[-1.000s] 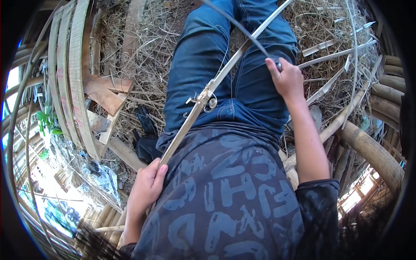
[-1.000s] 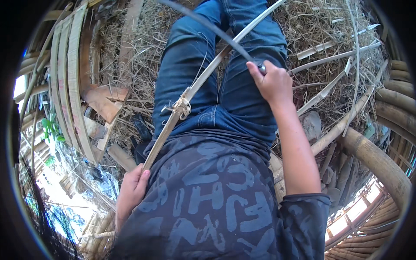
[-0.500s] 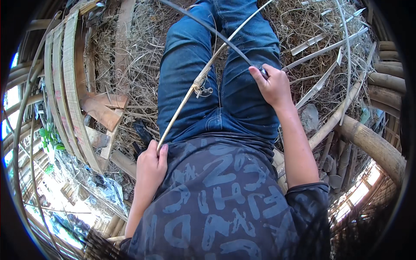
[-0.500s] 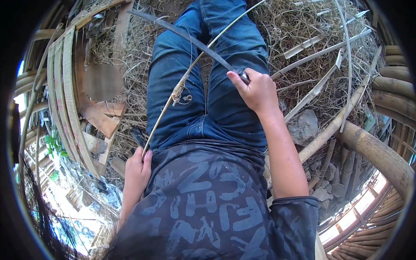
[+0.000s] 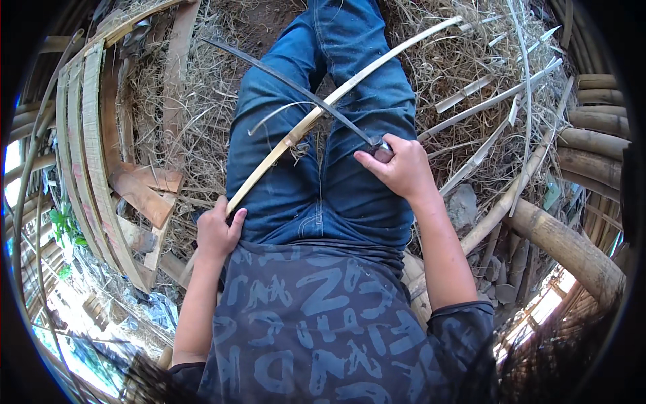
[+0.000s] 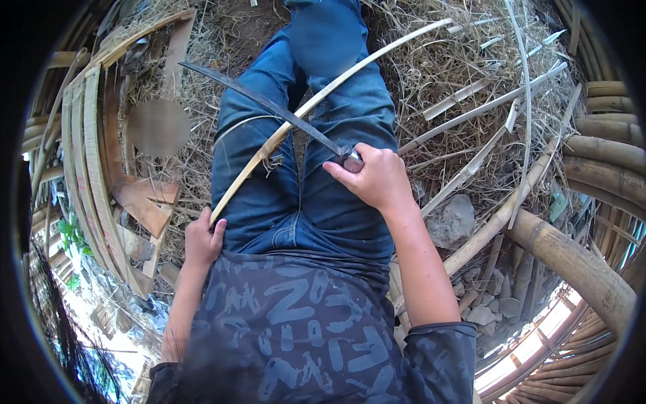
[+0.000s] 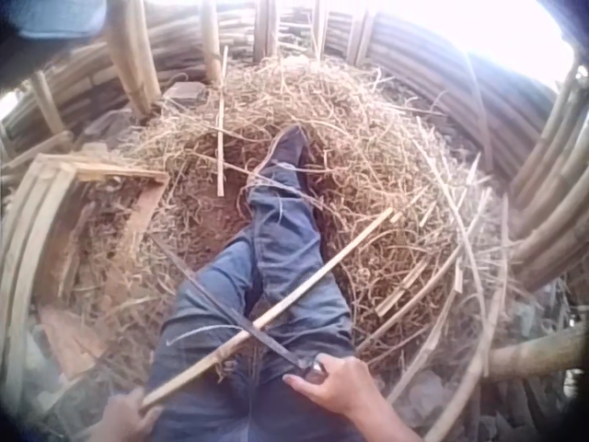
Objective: The person shaves and scrapes a bamboo strip with a knife.
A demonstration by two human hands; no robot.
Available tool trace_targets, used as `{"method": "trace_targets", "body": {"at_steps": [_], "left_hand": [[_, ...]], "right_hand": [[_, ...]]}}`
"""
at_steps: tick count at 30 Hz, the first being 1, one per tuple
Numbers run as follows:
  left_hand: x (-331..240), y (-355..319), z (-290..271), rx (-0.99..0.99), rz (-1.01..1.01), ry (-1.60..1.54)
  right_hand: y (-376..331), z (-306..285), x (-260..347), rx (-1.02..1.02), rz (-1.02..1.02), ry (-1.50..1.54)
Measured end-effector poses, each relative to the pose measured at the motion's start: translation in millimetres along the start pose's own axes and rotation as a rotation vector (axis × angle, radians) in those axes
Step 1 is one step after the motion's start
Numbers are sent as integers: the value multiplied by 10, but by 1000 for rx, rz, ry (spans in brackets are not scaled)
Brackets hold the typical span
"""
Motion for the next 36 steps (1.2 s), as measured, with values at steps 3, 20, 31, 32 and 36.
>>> {"method": "trace_targets", "body": {"at_steps": [3,20,31,32,36], "left_hand": [[150,102,66,18,35,-77],[326,183,103,-39,102,-109],[905,-429,-355,54,16,19],[960,-490,-292,66,17,15],[1008,-562,-65,-29,35,39]], "right_hand": [[12,-10,49,5,-23,-2],[-153,-274,-359,-208,333,753],[-552,-591,-593,-311,331,1193],[-570,-589,-588,-297,319,1183],[-545,-520,-588,-230,328,1107]]}}
Point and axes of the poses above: each hand's wrist, its own y-axis towards the middle knuckle, its own z-axis out of the palm, x = y × z, the point moved 3 cm from there along y, towards the middle knuckle, and after that the axes turned 7 degrees about -z, right-handed, at the moved point
